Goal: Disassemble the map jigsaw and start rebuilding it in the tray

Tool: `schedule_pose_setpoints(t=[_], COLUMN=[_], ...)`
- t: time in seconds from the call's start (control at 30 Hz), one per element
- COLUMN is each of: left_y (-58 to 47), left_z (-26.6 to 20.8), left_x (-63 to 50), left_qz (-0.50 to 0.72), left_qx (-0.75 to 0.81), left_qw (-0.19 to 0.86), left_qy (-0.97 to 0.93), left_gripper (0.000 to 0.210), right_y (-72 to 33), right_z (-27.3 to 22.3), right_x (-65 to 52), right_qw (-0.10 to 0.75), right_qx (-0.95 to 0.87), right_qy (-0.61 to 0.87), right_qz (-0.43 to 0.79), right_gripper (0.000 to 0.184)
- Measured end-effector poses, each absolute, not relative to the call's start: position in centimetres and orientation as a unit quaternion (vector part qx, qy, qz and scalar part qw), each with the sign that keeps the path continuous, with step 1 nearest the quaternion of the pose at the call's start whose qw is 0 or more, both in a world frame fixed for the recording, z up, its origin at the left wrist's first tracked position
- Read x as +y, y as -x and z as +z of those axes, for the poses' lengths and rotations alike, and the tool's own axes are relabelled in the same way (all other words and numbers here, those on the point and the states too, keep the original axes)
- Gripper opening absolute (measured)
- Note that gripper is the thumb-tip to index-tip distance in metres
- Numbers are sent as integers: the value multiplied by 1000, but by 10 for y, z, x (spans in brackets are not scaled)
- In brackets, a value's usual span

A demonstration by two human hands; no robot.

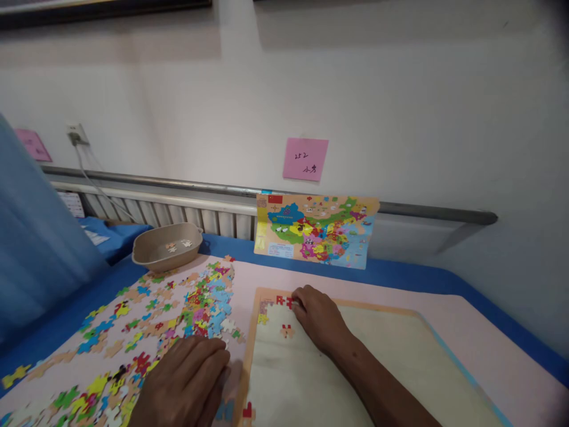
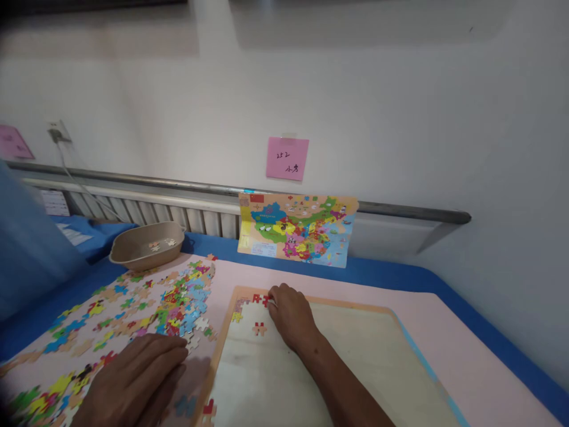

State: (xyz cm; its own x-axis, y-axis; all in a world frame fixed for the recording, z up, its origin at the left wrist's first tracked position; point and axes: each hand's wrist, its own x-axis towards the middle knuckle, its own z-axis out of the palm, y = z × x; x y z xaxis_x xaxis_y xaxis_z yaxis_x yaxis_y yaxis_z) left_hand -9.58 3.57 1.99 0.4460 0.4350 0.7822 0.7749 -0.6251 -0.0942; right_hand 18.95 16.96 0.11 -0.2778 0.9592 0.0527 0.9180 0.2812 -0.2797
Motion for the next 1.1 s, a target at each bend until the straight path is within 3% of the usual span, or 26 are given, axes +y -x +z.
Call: schedule_pose_setpoints(t=[0.8, 1.1], left_y=[83, 60], left_z=[23, 3], left_x=[33, 19], left_qz=[-379, -300], left_qx=[-372, -317], left_qw=[199, 162], left_qy=[824, 885], left_gripper=[25, 32], right_y=[-187, -193], right_z=[1, -3], right_x=[169, 172], right_qw=[104, 135], right_qx=[-796, -811], right_qy=[590, 559], right_qz=[83, 109], right_gripper=[21, 26])
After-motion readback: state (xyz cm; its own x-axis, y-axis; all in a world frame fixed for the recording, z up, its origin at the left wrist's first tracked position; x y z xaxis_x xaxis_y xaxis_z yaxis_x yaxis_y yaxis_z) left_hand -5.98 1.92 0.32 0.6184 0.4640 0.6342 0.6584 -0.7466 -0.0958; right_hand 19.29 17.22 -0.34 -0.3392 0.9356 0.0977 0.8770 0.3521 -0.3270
